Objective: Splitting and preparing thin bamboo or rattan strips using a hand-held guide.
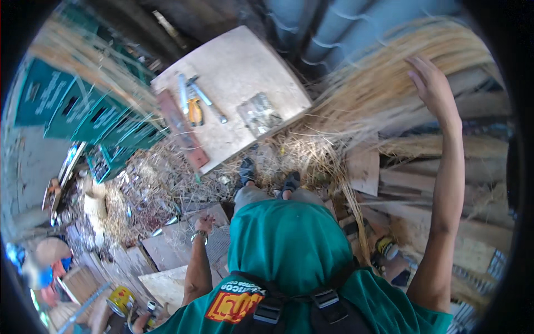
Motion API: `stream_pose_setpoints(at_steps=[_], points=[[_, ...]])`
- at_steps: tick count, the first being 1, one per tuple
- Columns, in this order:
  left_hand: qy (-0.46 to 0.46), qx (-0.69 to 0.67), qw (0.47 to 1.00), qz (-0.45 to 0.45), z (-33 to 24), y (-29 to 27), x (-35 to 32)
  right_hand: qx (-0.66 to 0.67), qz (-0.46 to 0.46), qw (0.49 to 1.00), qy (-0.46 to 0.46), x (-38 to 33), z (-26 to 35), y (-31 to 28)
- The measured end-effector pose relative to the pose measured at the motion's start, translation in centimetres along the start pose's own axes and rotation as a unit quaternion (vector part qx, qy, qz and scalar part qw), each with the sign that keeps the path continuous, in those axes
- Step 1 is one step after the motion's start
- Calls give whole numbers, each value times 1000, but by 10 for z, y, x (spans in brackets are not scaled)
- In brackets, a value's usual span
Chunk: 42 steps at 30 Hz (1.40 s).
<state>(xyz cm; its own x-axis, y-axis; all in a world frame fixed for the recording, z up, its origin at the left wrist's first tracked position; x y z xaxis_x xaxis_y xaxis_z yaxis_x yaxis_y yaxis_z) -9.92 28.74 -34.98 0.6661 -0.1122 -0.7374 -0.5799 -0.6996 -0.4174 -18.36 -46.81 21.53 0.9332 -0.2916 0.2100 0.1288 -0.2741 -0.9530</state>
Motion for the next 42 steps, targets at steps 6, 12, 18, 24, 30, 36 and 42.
stream_pose_setpoints(at_steps=[6,12,18,24,30,36,42], points=[[-17,99,995,21,-104,-3,-53,225,81,966,101,-35,105,82],[-19,74,997,12,-73,-14,-53,290,234,925,-78,-56,271,195],[-50,55,997,-1,-94,-27,-81,420,270,865,-58,10,380,199],[-17,-17,1000,-12,-129,-47,-88,436,181,881,16,79,446,205],[102,-110,987,-56,-180,-61,-61,384,366,831,-168,121,482,122],[186,-152,966,-96,-284,-88,-63,294,105,950,-7,159,491,165],[437,-175,828,-306,-484,-135,-76,350,197,909,-106,152,482,160]])
Point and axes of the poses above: each hand's wrist, its own x-axis towards the middle knuckle, its own y-axis out of the palm, z = x × y, the point moved 1 cm from there along x, towards the middle knuckle, and after that the axes turned 13 degrees about -x, right-handed, at the moved point
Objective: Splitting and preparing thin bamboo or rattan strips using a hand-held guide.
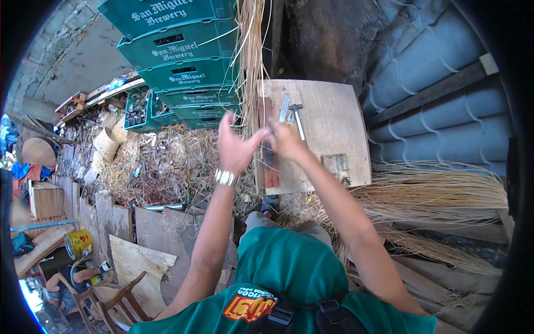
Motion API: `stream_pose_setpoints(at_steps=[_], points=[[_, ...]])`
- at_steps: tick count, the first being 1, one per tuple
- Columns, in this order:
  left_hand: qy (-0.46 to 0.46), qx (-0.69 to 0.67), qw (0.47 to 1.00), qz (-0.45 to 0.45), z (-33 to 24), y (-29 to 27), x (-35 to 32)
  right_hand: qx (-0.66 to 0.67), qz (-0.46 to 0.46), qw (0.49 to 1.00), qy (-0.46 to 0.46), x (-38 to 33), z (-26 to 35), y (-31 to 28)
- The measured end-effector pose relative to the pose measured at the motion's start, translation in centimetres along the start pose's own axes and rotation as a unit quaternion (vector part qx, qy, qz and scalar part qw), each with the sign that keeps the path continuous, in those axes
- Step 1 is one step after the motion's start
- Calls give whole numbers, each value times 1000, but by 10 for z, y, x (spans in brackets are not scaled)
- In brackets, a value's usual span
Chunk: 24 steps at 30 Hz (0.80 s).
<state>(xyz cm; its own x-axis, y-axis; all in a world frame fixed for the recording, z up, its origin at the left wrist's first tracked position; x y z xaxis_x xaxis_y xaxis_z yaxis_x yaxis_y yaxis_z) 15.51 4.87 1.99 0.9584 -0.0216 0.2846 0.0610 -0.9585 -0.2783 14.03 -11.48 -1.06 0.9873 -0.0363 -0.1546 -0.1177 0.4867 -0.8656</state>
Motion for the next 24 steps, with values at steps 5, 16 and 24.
stream_pose_setpoints(at_steps=[5,16,24], points=[[21,181,983,9,40,38,149,117,258,954,-101,-72,18,21],[-193,-35,947,254,141,-130,144,300,147,942,-23,-64,-41,-14],[-361,-273,835,313,36,-112,52,369,189,906,-90,-35,50,38]])
Point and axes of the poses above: each hand's wrist, its own x-axis towards the middle knuckle, its own y-axis out of the palm, z = x × y, the point moved 1 cm from there along x, towards the middle knuckle, and after that the axes turned 13 degrees about -x, right-handed, at the moved point
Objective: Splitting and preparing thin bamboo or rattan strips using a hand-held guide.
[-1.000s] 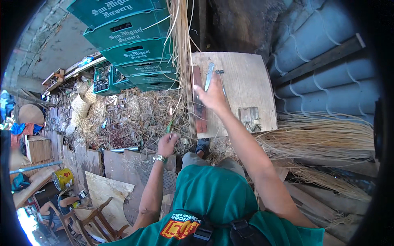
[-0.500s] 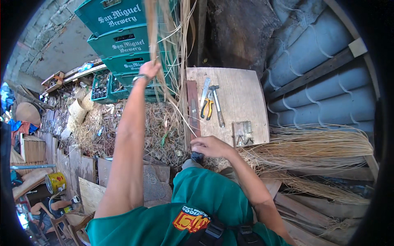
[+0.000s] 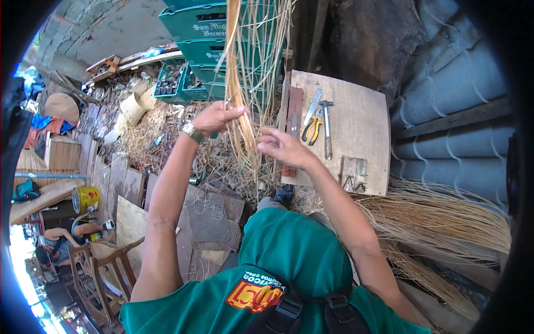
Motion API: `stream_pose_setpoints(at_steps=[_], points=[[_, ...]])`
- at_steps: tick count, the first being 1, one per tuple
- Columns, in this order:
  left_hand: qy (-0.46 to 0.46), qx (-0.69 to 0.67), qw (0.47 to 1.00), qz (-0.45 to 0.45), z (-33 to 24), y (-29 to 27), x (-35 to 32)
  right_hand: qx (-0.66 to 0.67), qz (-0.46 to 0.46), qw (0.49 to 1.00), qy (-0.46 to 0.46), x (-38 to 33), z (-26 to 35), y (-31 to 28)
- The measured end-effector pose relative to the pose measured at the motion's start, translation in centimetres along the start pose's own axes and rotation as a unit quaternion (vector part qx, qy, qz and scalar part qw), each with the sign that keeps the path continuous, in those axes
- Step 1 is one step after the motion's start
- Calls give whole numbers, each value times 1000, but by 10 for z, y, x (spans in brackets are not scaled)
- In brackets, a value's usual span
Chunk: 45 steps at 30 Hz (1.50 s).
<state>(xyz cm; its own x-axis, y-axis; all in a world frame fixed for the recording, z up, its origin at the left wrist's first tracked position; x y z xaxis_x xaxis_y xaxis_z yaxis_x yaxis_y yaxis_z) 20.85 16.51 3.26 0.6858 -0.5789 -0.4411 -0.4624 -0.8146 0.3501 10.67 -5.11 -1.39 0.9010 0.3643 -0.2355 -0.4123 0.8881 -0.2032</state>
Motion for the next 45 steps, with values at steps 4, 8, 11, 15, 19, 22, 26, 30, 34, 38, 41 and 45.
stream_pose_setpoints(at_steps=[4,8,11,15,19,22,26,30,34,38,41,45], points=[[9,120,993,-10,-2,16,-12,13,71,997,22,-6,-5,8],[165,316,911,-208,7,-60,-13,74,14,996,47,-34,12,-11],[202,345,887,-229,-1,-80,-18,65,-9,997,41,-46,-8,-23],[317,476,749,-334,0,-13,-49,102,-9,992,73,-67,-13,-31],[309,349,797,-385,26,57,-79,154,-40,982,99,-78,-21,-22],[291,166,914,-228,66,96,-84,189,-46,977,92,-86,-10,-9],[248,201,933,-166,69,144,-77,245,-17,967,65,-82,-10,13],[163,390,891,-169,61,151,-66,122,-40,990,61,-82,-18,30],[200,523,819,-129,74,130,-53,-306,-193,932,-2,-93,-16,34],[186,274,916,-228,74,124,-40,-223,-189,956,27,-121,-3,24],[172,211,920,-284,73,64,-17,10,-38,998,38,-165,-19,22],[258,346,818,-379,82,23,5,-46,-20,997,65,-253,-115,22]])
Point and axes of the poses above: each hand's wrist, its own x-axis towards the middle knuckle, its own y-axis out of the palm, z = x × y, the point moved 1 cm from there along x, towards the middle knuckle, and after that the axes turned 13 degrees about -x, right-handed, at the moved point
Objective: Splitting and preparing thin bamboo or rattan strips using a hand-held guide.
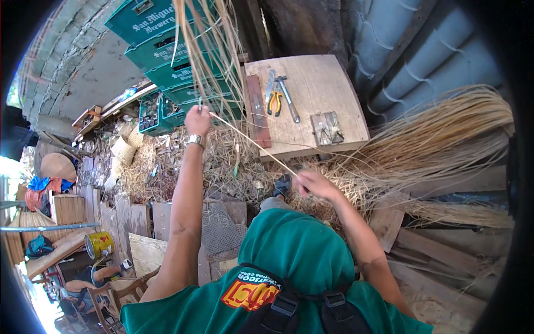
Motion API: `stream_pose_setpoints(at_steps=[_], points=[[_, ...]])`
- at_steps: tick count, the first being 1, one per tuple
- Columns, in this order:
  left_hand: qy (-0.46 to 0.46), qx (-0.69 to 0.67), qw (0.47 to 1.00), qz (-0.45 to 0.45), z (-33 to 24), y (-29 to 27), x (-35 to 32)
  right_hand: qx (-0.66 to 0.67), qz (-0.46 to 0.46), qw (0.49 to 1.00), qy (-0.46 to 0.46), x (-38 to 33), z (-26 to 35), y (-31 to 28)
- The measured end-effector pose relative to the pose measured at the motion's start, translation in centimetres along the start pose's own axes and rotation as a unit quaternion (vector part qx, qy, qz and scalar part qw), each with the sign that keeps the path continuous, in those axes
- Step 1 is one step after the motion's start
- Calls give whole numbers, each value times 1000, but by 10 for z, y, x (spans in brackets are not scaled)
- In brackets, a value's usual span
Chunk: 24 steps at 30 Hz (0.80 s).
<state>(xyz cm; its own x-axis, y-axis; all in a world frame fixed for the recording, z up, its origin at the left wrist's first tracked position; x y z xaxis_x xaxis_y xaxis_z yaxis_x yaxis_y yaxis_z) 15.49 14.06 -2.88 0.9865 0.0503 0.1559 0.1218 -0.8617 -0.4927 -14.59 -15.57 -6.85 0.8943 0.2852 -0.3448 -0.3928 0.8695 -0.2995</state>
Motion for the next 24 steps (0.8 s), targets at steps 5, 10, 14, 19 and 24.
stream_pose_setpoints(at_steps=[5,10,14,19,24], points=[[-23,-31,999,23,-8,7,-5,94,-27,980,171,-127,-139,45],[62,0,998,26,-56,0,17,106,-161,943,272,-236,-229,116],[131,119,984,10,-103,-2,85,-43,-140,876,461,-373,-318,186],[116,202,972,22,-157,-49,157,-265,281,809,443,-473,-276,193],[243,166,955,-20,-114,-23,113,230,-320,732,556,-450,-301,182]])
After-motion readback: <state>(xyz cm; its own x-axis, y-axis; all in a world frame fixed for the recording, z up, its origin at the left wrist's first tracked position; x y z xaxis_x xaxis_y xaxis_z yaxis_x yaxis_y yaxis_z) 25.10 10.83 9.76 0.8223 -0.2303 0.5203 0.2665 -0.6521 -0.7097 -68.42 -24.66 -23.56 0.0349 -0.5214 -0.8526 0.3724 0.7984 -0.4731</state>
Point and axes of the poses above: each hand's wrist, its own x-axis towards the middle knuckle, its own y-axis out of the palm, z = x × y, the point moved 1 cm from there along x, towards the middle knuckle, and after that the axes turned 13 degrees about -x, right-handed, at the moved point
